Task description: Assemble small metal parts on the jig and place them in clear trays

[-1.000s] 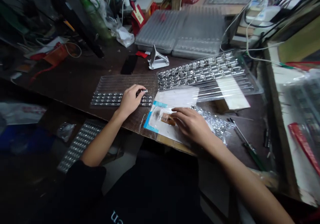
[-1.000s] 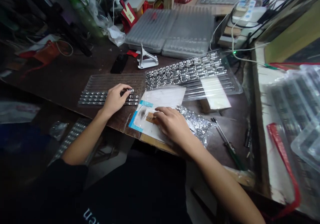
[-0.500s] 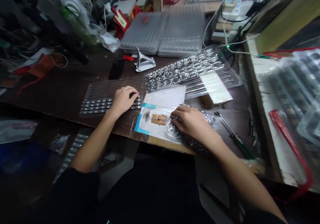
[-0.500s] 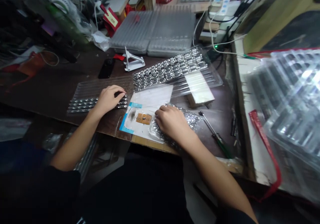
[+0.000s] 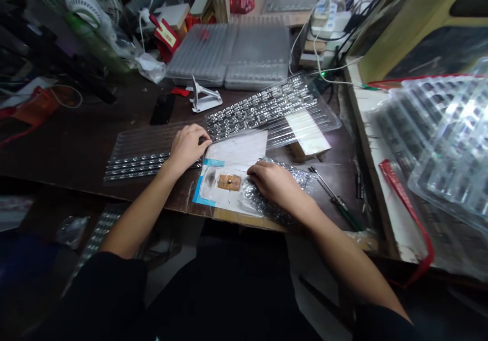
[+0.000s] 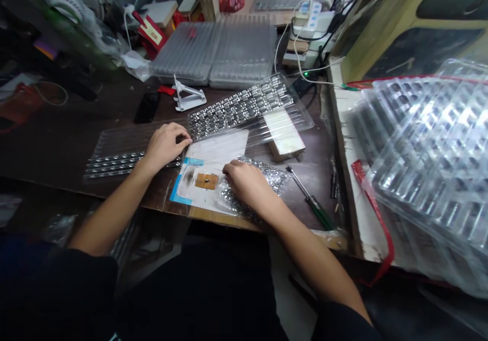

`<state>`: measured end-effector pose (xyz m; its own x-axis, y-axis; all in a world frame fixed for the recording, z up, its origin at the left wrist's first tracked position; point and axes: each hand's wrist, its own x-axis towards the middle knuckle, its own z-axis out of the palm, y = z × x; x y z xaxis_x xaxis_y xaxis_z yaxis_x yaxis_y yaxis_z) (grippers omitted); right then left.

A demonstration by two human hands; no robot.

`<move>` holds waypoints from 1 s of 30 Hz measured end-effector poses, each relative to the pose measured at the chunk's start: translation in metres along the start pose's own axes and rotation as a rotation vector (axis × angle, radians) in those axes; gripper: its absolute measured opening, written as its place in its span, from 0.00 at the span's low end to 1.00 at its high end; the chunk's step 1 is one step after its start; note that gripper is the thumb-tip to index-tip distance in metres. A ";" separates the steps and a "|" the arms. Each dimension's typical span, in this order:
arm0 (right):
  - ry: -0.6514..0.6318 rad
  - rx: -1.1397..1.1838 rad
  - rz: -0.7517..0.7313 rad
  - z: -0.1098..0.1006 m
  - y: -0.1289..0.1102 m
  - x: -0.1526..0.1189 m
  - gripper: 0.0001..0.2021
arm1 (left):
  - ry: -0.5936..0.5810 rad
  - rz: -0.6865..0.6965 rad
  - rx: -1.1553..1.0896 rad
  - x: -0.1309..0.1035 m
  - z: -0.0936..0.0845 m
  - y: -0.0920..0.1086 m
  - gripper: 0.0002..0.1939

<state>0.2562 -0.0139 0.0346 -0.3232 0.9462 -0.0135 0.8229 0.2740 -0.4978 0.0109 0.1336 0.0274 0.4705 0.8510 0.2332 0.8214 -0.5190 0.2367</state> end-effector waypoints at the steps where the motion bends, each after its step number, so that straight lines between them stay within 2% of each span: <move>1: 0.029 0.053 -0.013 0.001 0.002 0.000 0.12 | 0.007 0.009 -0.021 -0.001 -0.001 0.000 0.03; 5: 0.119 0.194 -0.021 0.005 0.009 0.003 0.16 | 0.042 0.006 -0.151 -0.014 -0.012 0.008 0.03; 9: 0.115 0.171 0.004 0.008 0.009 0.004 0.17 | 0.012 0.020 -0.245 -0.047 -0.020 0.027 0.04; 13: 0.129 0.122 0.010 0.010 0.008 0.004 0.16 | -0.056 0.071 -0.312 -0.090 -0.013 0.044 0.07; 17: 0.202 0.191 -0.026 0.012 0.007 0.006 0.12 | -0.075 0.110 -0.291 -0.117 -0.001 0.043 0.09; 21: 0.266 0.249 -0.047 0.013 0.008 0.008 0.13 | -0.029 0.154 -0.314 -0.120 0.006 0.037 0.08; 26: 0.337 0.205 -0.021 0.012 0.010 0.008 0.14 | 0.079 0.103 -0.431 -0.114 0.013 0.045 0.05; 30: 0.342 0.211 0.026 0.009 0.008 0.008 0.09 | 0.062 0.101 -0.485 -0.110 0.019 0.052 0.05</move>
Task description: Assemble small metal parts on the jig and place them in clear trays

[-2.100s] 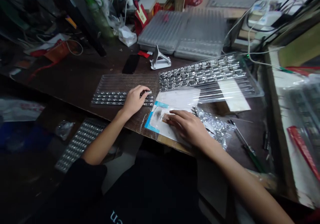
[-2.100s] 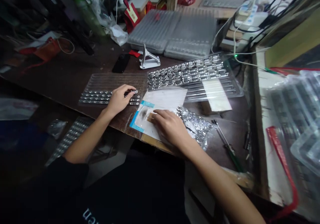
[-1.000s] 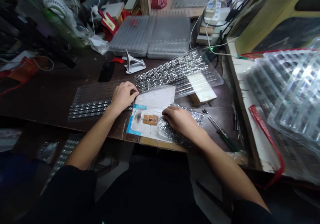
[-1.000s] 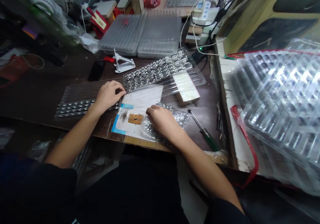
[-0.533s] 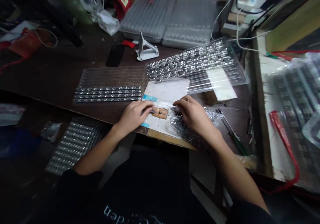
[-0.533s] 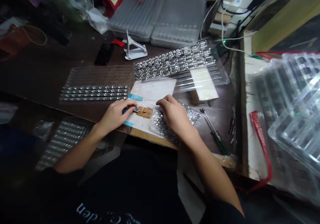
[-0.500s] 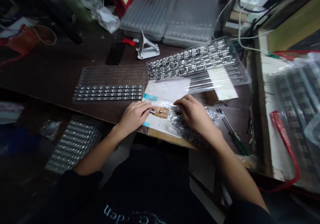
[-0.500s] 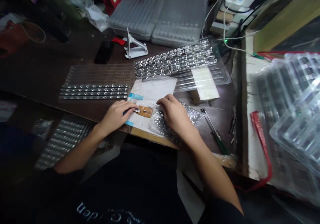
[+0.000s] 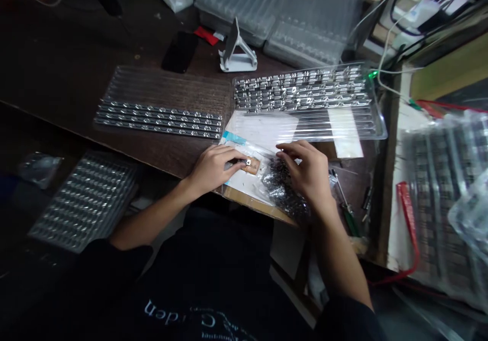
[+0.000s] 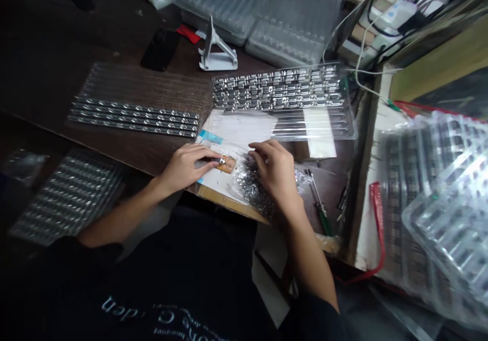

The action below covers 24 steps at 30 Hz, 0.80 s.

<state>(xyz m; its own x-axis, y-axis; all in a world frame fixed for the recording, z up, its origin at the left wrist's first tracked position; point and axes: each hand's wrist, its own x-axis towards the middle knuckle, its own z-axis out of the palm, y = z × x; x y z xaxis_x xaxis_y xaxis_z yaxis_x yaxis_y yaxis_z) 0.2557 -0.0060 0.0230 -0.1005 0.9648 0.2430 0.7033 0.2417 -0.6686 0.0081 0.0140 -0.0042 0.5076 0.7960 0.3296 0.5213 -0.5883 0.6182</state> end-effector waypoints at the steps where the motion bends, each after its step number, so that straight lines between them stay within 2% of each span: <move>1: -0.007 0.008 0.006 0.000 -0.001 0.000 0.07 | -0.011 -0.005 0.000 0.000 0.002 0.000 0.05; 6: -0.030 0.043 -0.038 0.004 -0.008 0.000 0.05 | -0.016 0.008 0.037 -0.002 0.004 -0.001 0.06; 12: -0.107 -0.068 -0.109 0.020 -0.011 -0.004 0.16 | -0.013 0.061 0.054 -0.002 0.004 0.001 0.05; 16: -0.095 -0.145 -0.119 0.029 -0.015 -0.005 0.15 | -0.022 0.064 0.044 -0.002 0.003 0.002 0.06; 21: -0.157 -0.121 -0.157 0.039 -0.022 -0.004 0.08 | 0.131 -0.094 0.032 -0.005 -0.002 0.002 0.07; 24: -0.237 -0.076 -0.209 0.042 -0.022 -0.005 0.09 | 0.070 -0.143 0.101 -0.009 -0.005 0.002 0.05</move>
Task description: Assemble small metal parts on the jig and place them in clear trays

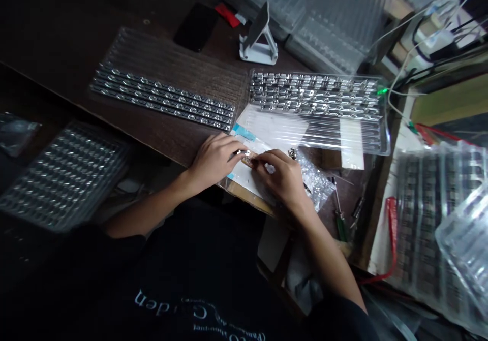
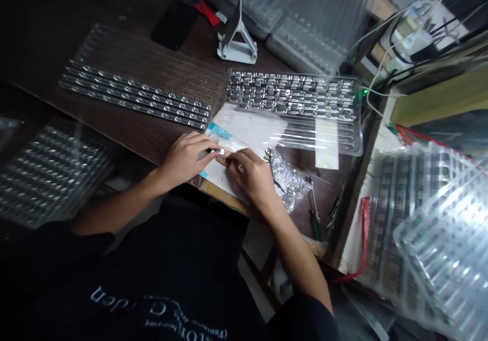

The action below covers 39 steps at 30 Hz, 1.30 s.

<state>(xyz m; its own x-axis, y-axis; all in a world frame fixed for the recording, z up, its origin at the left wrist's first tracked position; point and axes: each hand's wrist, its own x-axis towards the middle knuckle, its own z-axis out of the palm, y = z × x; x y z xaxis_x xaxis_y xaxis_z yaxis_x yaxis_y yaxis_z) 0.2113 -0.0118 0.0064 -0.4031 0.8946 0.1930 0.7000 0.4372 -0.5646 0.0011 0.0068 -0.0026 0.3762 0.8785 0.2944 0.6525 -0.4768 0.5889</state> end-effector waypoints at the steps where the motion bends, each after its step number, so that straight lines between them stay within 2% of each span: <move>1: -0.029 -0.011 -0.024 0.000 0.000 0.000 0.10 | -0.027 0.003 0.018 -0.001 -0.001 0.000 0.05; 7: -0.144 -0.262 -0.088 -0.002 -0.007 -0.002 0.12 | -0.060 0.013 0.050 -0.004 -0.001 -0.001 0.06; 12: -0.189 -0.239 -0.056 -0.005 -0.010 -0.002 0.12 | -0.033 -0.023 0.045 -0.002 0.001 0.001 0.06; 15: -0.127 -0.191 0.011 -0.012 -0.003 -0.004 0.12 | 0.029 -0.029 0.018 0.001 0.004 0.007 0.06; 18: -0.006 -0.250 0.174 -0.023 0.007 -0.007 0.11 | 0.057 0.027 -0.060 0.006 0.009 0.017 0.05; 21: -0.034 -0.312 0.273 -0.030 0.013 -0.008 0.08 | 0.026 0.086 -0.131 0.013 0.016 0.026 0.04; 24: -0.083 -0.350 0.257 -0.029 0.013 -0.008 0.09 | -0.002 0.097 -0.140 0.016 0.022 0.029 0.03; 33: -0.080 -0.308 0.222 -0.027 0.011 -0.009 0.09 | -0.074 0.065 -0.083 0.013 0.027 0.024 0.04; 35: -0.047 -0.241 0.222 -0.030 0.012 -0.010 0.08 | -0.074 0.059 -0.072 0.014 0.027 0.024 0.04; 39: 0.123 -0.040 0.200 -0.037 0.016 -0.010 0.10 | -0.073 0.073 -0.069 0.013 0.028 0.026 0.06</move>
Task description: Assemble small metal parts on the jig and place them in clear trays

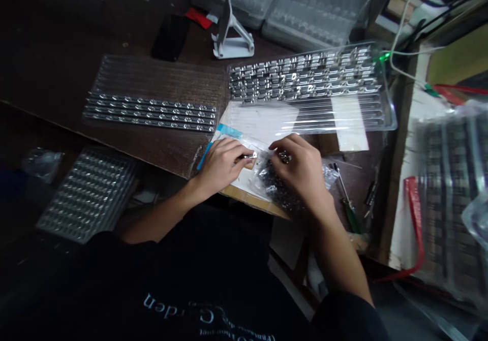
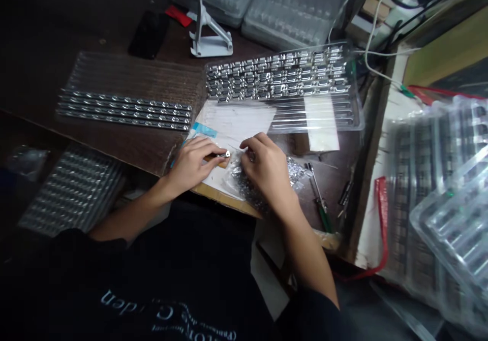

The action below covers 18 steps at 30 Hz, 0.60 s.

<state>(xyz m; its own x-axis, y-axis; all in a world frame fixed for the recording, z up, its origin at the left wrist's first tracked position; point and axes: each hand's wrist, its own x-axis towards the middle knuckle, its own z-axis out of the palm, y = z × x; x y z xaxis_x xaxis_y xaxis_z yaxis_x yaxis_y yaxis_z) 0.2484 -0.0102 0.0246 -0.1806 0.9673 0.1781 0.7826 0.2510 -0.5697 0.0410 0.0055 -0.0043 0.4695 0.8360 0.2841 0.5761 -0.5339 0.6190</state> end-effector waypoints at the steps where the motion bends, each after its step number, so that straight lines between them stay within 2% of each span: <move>1: 0.026 0.044 -0.008 -0.001 0.001 0.001 0.11 | 0.011 0.017 -0.009 -0.001 0.000 0.001 0.07; 4: 0.043 0.128 -0.038 0.002 0.000 0.003 0.11 | 0.124 0.042 -0.055 -0.003 -0.005 0.002 0.06; 8: -0.028 0.177 -0.102 0.016 -0.007 0.005 0.12 | 0.259 0.021 -0.053 -0.011 -0.020 0.000 0.06; 13: -0.201 0.090 -0.252 0.034 -0.016 0.002 0.16 | 0.262 -0.053 0.023 -0.023 -0.037 -0.007 0.13; 18: -0.234 -0.154 -0.398 0.032 -0.028 -0.003 0.18 | 0.249 -0.081 0.068 -0.028 -0.043 -0.015 0.13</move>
<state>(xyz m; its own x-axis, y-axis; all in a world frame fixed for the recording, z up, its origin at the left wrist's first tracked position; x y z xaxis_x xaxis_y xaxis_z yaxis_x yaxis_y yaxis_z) 0.2074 -0.0190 0.0143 -0.5990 0.7841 0.1624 0.7015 0.6116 -0.3657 -0.0095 -0.0039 0.0096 0.2462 0.8773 0.4120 0.6526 -0.4644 0.5987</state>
